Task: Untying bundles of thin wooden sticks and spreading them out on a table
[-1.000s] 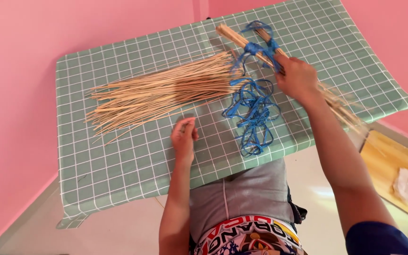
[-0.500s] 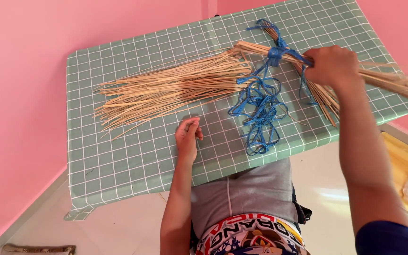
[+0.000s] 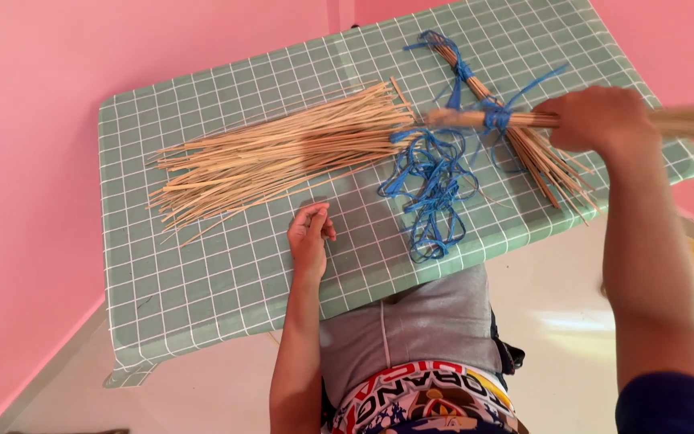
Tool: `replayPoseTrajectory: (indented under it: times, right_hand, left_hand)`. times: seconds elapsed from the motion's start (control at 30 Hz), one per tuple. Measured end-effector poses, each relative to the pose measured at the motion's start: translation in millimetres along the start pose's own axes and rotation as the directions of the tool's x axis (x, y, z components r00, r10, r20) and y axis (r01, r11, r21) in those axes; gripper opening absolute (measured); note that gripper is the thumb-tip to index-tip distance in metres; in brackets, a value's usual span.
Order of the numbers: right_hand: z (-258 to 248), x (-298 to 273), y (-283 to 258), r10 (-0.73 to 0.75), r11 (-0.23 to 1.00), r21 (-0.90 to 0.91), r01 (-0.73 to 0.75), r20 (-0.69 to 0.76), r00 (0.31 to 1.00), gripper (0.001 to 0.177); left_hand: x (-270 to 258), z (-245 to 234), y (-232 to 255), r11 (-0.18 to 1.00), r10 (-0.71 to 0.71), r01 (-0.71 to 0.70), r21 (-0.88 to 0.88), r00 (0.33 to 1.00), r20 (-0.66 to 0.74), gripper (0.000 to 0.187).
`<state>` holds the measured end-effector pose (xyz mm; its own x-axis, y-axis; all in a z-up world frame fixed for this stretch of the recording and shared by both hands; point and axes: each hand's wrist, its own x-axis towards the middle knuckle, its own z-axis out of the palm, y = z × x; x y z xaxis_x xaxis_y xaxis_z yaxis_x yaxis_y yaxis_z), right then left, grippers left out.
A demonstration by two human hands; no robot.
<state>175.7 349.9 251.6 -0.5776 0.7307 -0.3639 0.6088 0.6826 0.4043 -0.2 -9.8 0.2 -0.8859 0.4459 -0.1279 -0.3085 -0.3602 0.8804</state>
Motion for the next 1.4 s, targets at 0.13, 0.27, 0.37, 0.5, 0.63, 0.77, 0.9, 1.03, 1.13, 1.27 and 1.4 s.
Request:
replayPoseTrajectory:
  times: [0.13,0.27,0.37,0.5,0.63,0.77,0.9,1.03,1.13,1.27,1.4]
  right_hand:
    - [22,10,15,-0.017,0.992,-0.126,0.005,-0.095,0.995,0.037]
    - [19,-5,12,-0.040,0.987,-0.158,0.015,-0.160,0.986,0.038]
    - [18,-6,6,-0.135,0.989,-0.082,0.119,-0.227,0.965,0.041]
    - [33,5,-11,-0.357,0.925,-0.118,0.361,-0.593,0.721,0.057]
    - [62,33,-46,-0.398,0.884,-0.189,0.427,-0.783,0.478,0.060]
    - [76,36,-83,-0.345,0.846,-0.176,0.504,-0.900,0.266,0.049]
    - [94,46,-107,-0.318,0.847,-0.170,0.503,-0.921,0.225,0.044]
    - [92,58,-93,-0.302,0.884,-0.194,0.426,-0.932,0.202,0.019]
    - [85,55,-80,-0.255,0.934,-0.171,0.314,-0.934,0.251,0.029]
    - [102,75,-63,-0.166,0.958,-0.087,0.272,-0.945,0.283,0.027]
    - [88,72,-47,-0.121,0.927,0.003,0.375,-0.945,0.305,0.026]
  left_hand:
    - [0,9,9,0.998,0.002,-0.005,0.066,0.999,0.046,0.013]
    - [-3,21,0,0.971,-0.078,0.026,0.237,0.974,0.214,0.020]
    - [-13,53,7,0.957,-0.168,0.050,0.285,0.899,0.405,0.034]
    - [-30,107,35,0.936,-0.259,0.061,0.348,0.787,0.560,0.090]
    - [-12,128,-5,0.963,-0.239,0.136,0.232,0.826,0.511,0.087]
    - [3,138,-2,0.948,-0.073,0.194,-0.252,0.905,0.419,0.081]
    - [33,139,-54,0.934,-0.066,0.203,-0.293,0.906,0.418,0.052]
    - [34,128,-62,0.961,-0.070,0.140,-0.237,0.957,0.281,0.040]
    - [30,118,-48,0.946,-0.059,0.129,-0.298,0.970,0.234,0.023]
    - [28,107,-44,0.955,-0.169,0.204,-0.215,0.970,0.173,0.022]
    - [45,88,-76,0.984,-0.039,0.065,-0.163,0.987,0.157,0.020]
